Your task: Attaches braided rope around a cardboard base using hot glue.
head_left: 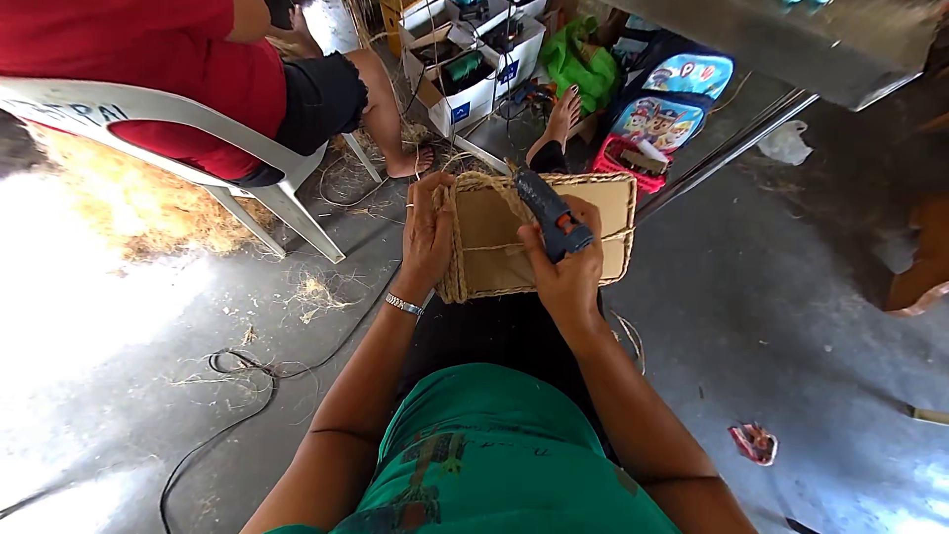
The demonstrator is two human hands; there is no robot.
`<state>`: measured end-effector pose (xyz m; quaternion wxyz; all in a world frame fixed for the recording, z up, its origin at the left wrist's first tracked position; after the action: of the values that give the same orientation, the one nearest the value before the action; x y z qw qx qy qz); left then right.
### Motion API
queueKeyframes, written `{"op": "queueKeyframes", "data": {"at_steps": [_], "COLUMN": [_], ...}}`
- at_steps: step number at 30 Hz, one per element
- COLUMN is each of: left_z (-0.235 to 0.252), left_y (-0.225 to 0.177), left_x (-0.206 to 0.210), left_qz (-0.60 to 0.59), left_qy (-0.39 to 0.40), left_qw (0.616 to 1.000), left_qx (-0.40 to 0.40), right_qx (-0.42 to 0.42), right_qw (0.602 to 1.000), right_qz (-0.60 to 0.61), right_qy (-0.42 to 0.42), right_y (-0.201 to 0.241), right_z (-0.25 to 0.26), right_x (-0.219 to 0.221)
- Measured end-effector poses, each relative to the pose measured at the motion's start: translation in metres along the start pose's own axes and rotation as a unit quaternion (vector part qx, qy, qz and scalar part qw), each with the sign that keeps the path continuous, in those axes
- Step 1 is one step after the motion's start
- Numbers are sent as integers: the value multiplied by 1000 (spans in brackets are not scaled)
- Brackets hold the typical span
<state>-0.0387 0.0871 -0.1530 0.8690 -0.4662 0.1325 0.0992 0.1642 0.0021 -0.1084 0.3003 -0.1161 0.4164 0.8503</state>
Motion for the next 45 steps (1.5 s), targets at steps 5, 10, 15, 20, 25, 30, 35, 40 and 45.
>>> {"op": "queueKeyframes", "data": {"at_steps": [5,10,15,20,25,30,35,40,45], "left_z": [-1,-2,-1,-2,-2,-3,-2,-3,-12], "left_y": [-1,-2,-2,3,0,-2,0,-3,-6], "left_x": [1,0,0,-2,1,1,-1,2,-3], "left_qz": [13,14,8,2,-2,3,9,2,22], "left_qy": [-3,-10,-5,-10,-5,-6,-4,-3,-5], "left_qw": [1000,1000,1000,1000,1000,1000,1000,1000,999], "left_qx": [-6,-3,-8,-6,9,6,6,14,-31], "right_qx": [33,47,51,72,73,57,69,57,53], "right_qw": [986,970,972,961,956,967,958,963,972], "right_qz": [-54,-72,-76,-73,-65,-68,-56,-60,-57], "right_qy": [157,226,216,259,276,237,272,257,222], "right_y": [10,8,13,11,8,12,8,6,7], "right_z": [-10,0,22,-2,-19,10,-10,-15,-5], "right_x": [2,13,14,6,4,7,8,8,10]}}
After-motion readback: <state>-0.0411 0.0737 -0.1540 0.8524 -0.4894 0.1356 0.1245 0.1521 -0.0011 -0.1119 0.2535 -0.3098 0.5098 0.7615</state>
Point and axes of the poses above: each hand's wrist, its own z-axis towards the middle knuckle, its own x-axis out of the palm, y = z × x, the point moved 6 cm from there along z, towards the middle knuckle, and after that the axes turned 2 degrees about y, right-handed, at the moved point
